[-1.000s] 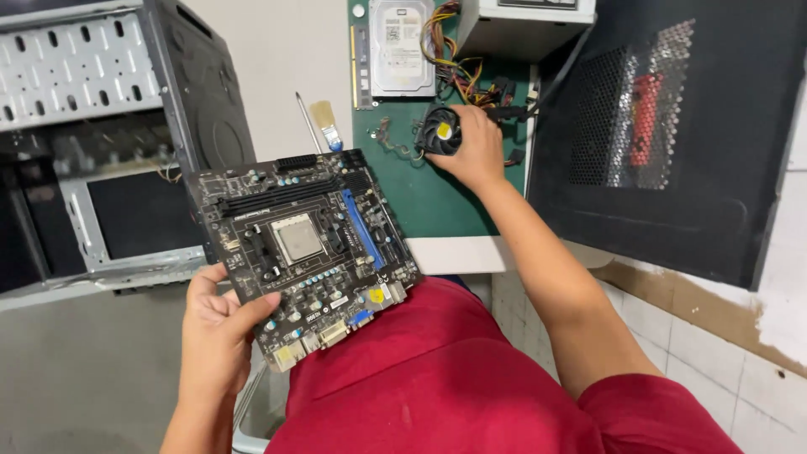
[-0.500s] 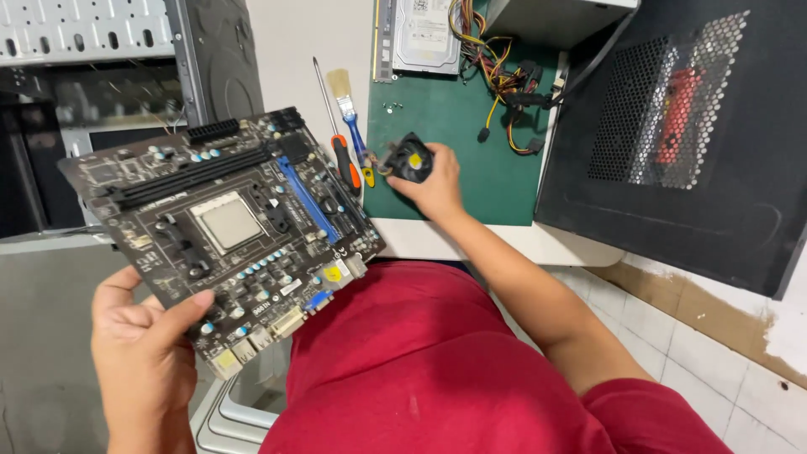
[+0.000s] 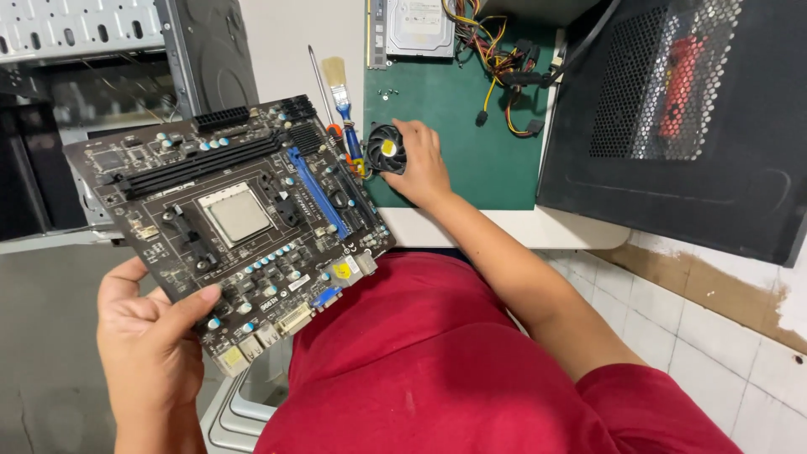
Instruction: Removing a motherboard from a desktop computer case using a screwdriver
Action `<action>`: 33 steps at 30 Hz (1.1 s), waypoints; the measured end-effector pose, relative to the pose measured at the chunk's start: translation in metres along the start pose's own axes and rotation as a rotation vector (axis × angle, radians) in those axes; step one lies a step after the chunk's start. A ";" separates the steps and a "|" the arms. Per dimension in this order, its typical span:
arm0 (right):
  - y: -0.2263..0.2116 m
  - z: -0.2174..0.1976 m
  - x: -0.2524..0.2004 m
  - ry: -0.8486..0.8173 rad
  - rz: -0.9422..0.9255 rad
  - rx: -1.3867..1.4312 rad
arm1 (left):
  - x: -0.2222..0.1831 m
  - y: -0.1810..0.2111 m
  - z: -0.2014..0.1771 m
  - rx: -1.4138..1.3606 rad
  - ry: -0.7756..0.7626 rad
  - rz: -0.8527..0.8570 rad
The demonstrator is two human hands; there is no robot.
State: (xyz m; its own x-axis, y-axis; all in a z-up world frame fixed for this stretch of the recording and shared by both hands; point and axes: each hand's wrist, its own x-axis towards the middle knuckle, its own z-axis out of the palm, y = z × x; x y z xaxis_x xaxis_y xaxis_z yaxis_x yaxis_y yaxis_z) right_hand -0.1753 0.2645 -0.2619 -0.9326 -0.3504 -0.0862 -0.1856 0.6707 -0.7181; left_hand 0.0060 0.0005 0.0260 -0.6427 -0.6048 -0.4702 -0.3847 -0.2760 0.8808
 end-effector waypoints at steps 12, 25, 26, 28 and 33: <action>0.090 -0.091 0.023 0.267 0.097 -0.639 | 0.017 -0.010 0.081 0.041 -0.334 -0.088; 0.123 -0.113 -0.047 0.423 0.185 0.420 | 0.089 -0.181 0.170 -0.203 -0.659 -0.177; 0.097 -0.118 -0.060 0.425 0.186 0.421 | 0.088 -0.185 0.171 -0.201 -0.661 -0.178; 0.044 -0.127 -0.089 0.327 0.658 0.902 | 0.085 -0.195 0.174 -0.212 -0.700 -0.222; 0.172 -0.081 -0.137 0.343 0.838 0.995 | 0.084 -0.225 0.177 -0.089 -0.807 -0.312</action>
State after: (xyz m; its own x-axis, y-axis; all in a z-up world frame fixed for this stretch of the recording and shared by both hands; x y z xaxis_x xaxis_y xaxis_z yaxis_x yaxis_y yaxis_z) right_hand -0.1044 0.4808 -0.3180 -0.7104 0.2067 -0.6727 0.6405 -0.2063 -0.7398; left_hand -0.0788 0.1440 -0.2220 -0.8031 0.2135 -0.5564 -0.5897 -0.4187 0.6906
